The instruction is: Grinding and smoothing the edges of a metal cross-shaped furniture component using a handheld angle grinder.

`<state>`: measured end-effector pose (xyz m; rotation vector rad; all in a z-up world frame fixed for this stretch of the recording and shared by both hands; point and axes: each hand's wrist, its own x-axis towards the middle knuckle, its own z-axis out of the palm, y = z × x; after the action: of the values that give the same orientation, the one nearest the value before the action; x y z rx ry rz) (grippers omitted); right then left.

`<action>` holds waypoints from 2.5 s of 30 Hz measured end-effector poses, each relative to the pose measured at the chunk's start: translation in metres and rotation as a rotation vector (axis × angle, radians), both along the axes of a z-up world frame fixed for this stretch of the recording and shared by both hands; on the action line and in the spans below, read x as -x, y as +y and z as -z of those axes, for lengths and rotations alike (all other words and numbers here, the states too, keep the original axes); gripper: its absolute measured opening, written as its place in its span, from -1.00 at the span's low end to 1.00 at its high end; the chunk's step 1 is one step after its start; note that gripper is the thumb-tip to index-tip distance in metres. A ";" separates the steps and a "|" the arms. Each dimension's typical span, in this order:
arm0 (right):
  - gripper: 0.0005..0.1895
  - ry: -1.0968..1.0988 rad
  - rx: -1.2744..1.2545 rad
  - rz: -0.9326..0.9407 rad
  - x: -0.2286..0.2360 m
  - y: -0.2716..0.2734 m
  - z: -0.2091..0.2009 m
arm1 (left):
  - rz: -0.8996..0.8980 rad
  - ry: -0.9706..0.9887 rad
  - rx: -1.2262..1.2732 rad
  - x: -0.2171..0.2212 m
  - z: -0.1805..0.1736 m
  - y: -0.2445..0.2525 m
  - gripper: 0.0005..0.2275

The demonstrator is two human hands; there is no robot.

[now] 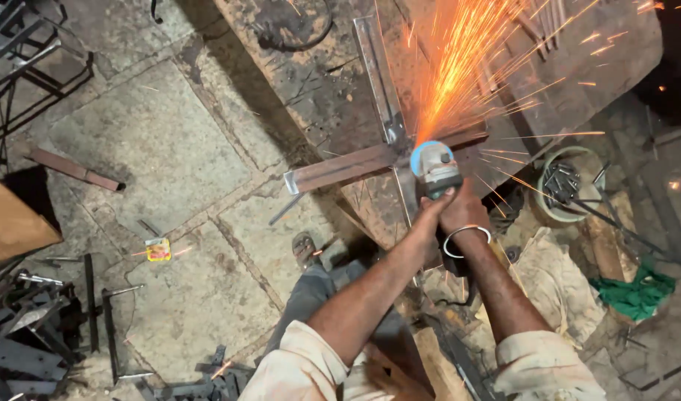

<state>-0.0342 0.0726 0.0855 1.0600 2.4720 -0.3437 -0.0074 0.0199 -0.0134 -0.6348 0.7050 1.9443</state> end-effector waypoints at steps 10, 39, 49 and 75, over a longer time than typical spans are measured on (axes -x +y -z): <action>-0.06 -0.013 -0.037 -0.011 0.002 0.009 0.007 | -0.076 -0.040 -0.086 0.007 -0.012 0.002 -0.35; -0.11 0.011 -0.033 -0.084 -0.001 0.018 0.019 | -0.054 -0.131 -0.079 0.006 0.004 0.007 -0.38; -0.09 0.058 -0.012 -0.053 -0.023 0.047 0.006 | 0.209 -0.114 -0.030 -0.001 -0.037 0.012 -0.18; -0.56 0.179 0.415 -0.175 -0.018 0.076 0.048 | -0.039 -0.305 -0.191 0.010 -0.049 0.005 -0.48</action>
<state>-0.0159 0.1485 0.0370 0.6617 2.4681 -0.8833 -0.0171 0.0250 0.0355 -0.8077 0.3159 1.8678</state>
